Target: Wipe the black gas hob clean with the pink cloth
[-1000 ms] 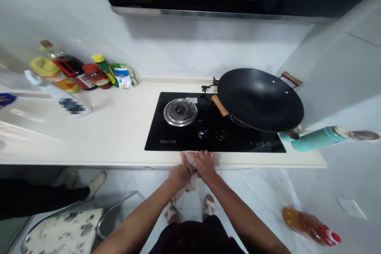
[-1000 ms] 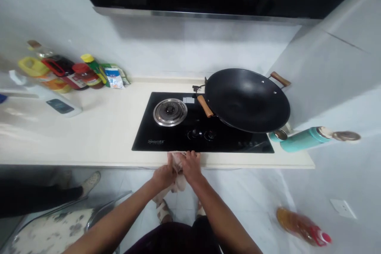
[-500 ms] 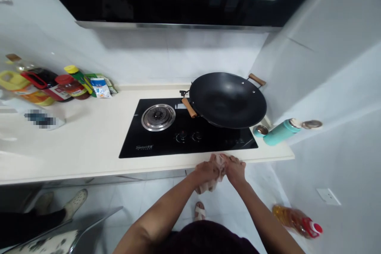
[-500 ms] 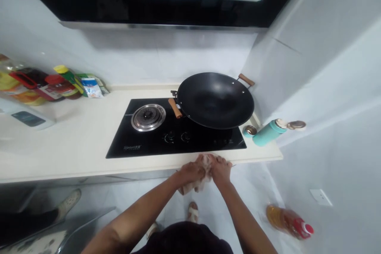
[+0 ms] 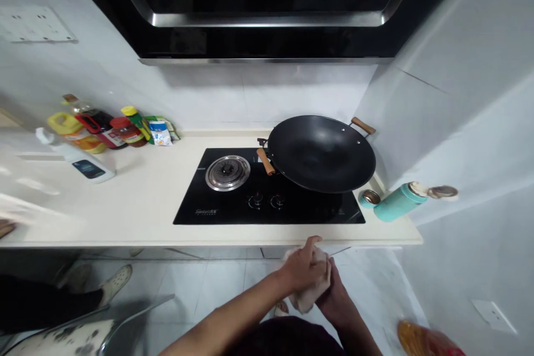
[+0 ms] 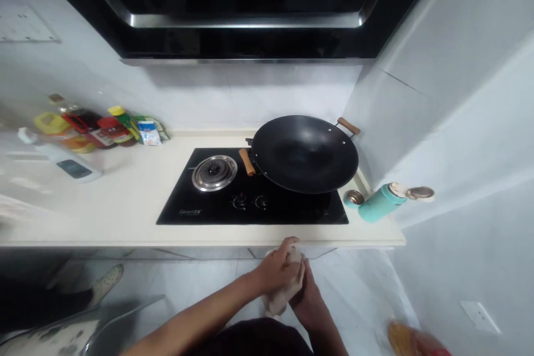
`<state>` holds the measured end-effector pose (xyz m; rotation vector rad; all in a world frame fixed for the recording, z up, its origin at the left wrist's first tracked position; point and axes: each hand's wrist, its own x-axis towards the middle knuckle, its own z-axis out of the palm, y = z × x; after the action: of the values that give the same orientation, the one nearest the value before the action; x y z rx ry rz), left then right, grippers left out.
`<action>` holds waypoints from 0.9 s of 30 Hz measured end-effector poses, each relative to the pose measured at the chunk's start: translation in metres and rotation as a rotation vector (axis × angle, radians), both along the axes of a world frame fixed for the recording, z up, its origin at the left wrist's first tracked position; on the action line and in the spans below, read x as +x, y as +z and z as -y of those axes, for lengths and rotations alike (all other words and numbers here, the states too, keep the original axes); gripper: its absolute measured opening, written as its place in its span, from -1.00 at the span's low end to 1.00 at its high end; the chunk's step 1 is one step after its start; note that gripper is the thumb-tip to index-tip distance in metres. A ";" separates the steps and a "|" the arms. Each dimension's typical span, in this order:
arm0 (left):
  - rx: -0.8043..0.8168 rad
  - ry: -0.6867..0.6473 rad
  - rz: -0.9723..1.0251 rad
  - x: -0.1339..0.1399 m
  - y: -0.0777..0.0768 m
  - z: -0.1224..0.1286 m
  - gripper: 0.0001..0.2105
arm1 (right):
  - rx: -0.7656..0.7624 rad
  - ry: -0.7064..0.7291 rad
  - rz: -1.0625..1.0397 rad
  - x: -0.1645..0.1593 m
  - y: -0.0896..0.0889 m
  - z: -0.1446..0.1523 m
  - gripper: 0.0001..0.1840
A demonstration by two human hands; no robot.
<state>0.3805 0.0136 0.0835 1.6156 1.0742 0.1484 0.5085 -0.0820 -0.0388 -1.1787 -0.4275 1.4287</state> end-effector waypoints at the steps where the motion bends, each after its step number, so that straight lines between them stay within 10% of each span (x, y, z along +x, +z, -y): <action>1: -0.019 0.041 0.003 -0.002 -0.003 0.002 -0.27 | -0.014 -0.006 -0.007 -0.001 0.012 -0.009 -0.18; 9: -0.012 0.338 0.436 -0.061 -0.024 -0.002 -0.28 | 0.072 -0.055 0.563 0.018 0.070 -0.104 -0.01; 20: 0.230 0.914 -0.048 -0.333 -0.069 0.023 -0.38 | -0.098 0.154 1.527 -0.026 0.011 -0.204 -0.20; 27: 0.492 1.015 -0.307 -0.479 -0.089 -0.035 -0.47 | -0.195 0.062 1.694 -0.059 0.003 -0.197 -0.32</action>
<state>-0.0983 0.0485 -0.0050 1.3700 2.1539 0.9125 0.4497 0.1152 -0.0360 -2.3506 -1.4546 0.1592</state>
